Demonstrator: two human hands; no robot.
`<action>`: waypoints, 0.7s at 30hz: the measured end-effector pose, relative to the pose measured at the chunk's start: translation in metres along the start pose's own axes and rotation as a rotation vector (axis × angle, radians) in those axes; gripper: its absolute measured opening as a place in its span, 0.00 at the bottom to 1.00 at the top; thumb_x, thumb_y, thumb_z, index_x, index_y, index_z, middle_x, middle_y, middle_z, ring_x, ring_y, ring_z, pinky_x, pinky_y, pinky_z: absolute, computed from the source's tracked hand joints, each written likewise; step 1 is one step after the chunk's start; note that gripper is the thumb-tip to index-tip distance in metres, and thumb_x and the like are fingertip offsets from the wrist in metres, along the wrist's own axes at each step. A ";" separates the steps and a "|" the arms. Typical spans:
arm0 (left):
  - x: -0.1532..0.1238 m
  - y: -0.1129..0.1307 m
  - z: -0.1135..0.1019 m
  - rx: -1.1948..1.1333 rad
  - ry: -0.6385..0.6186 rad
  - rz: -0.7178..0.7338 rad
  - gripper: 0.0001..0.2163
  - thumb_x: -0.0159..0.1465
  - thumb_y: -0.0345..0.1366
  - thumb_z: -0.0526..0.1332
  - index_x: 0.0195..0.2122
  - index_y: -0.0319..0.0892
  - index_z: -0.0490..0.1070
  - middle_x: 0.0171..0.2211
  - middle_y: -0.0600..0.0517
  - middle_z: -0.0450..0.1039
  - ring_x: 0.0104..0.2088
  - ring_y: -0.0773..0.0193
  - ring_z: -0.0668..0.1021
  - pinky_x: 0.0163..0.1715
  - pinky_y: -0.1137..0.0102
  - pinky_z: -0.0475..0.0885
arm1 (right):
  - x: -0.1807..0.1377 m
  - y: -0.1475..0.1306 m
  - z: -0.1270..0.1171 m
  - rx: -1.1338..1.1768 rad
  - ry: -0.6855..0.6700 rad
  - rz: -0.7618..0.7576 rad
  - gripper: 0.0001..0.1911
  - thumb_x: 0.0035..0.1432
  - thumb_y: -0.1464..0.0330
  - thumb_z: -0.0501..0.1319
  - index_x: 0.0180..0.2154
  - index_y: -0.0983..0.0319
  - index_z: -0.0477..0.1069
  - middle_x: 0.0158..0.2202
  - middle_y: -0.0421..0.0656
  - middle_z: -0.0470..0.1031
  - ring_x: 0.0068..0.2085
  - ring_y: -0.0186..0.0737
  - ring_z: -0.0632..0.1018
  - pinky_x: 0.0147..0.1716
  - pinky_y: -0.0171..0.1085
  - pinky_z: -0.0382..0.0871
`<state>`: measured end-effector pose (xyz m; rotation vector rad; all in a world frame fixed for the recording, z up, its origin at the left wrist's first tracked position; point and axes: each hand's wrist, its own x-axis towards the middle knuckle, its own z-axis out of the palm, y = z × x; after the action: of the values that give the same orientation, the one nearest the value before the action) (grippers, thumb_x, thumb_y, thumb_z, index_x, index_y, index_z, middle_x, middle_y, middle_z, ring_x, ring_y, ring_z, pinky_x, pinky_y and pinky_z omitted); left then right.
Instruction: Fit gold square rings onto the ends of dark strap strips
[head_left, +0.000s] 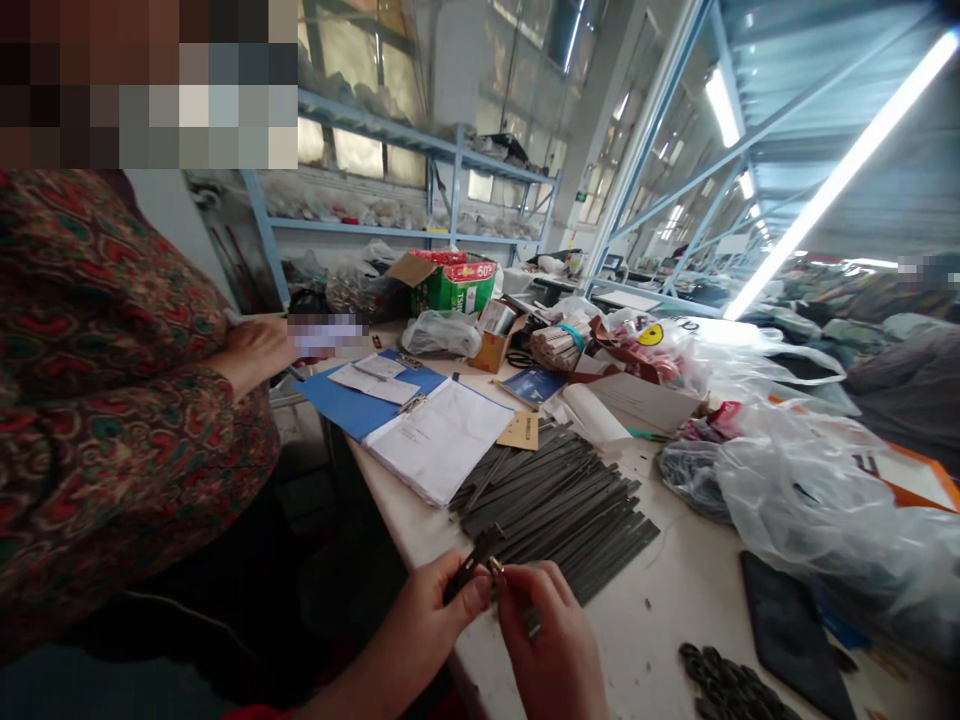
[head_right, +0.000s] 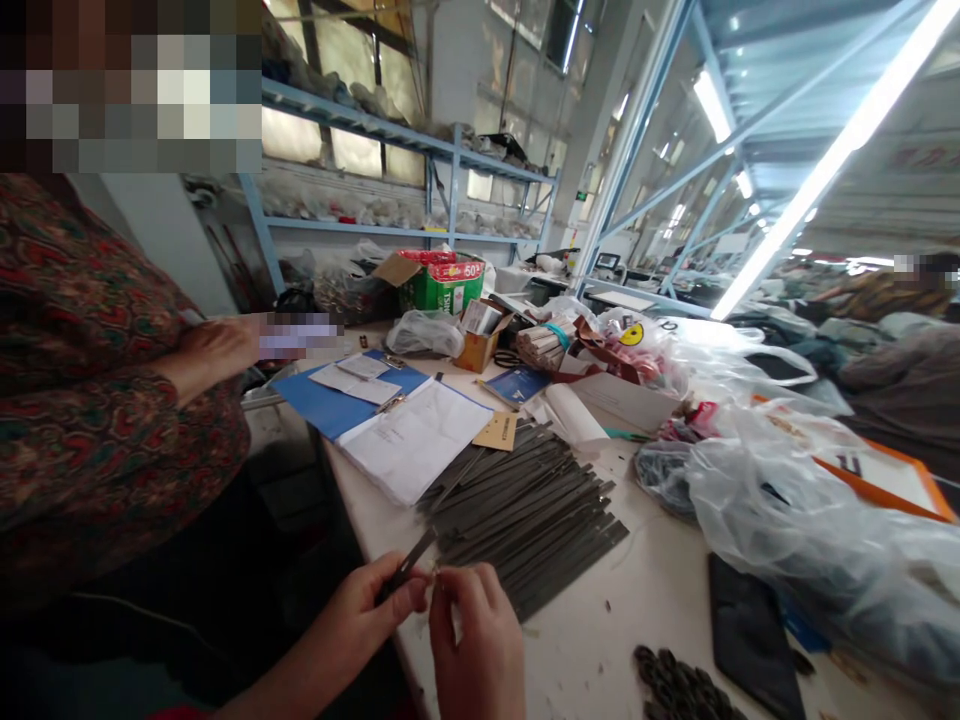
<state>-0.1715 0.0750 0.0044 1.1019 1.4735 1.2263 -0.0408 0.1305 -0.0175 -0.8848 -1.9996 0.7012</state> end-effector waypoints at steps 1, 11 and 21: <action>0.000 -0.002 -0.001 -0.014 -0.005 0.005 0.17 0.58 0.49 0.56 0.32 0.37 0.67 0.30 0.51 0.69 0.34 0.62 0.70 0.34 0.71 0.64 | 0.001 0.002 0.000 -0.102 -0.002 -0.083 0.05 0.56 0.67 0.57 0.32 0.58 0.71 0.27 0.43 0.72 0.28 0.40 0.73 0.27 0.36 0.67; 0.001 -0.007 -0.006 -0.029 0.065 -0.044 0.12 0.58 0.43 0.55 0.29 0.38 0.66 0.23 0.57 0.62 0.27 0.68 0.65 0.30 0.74 0.62 | -0.004 -0.006 0.012 -0.159 0.019 -0.219 0.08 0.58 0.69 0.53 0.36 0.58 0.70 0.36 0.47 0.73 0.37 0.41 0.76 0.34 0.37 0.71; -0.011 0.008 -0.017 0.102 0.010 -0.052 0.10 0.56 0.41 0.55 0.29 0.37 0.66 0.25 0.55 0.64 0.28 0.66 0.67 0.28 0.74 0.61 | 0.000 -0.019 0.014 0.581 -0.155 0.403 0.09 0.49 0.65 0.61 0.34 0.61 0.66 0.24 0.37 0.70 0.25 0.34 0.71 0.25 0.31 0.66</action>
<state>-0.1849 0.0617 0.0149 1.1196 1.5769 1.1327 -0.0589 0.1168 -0.0114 -0.8921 -1.6058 1.5241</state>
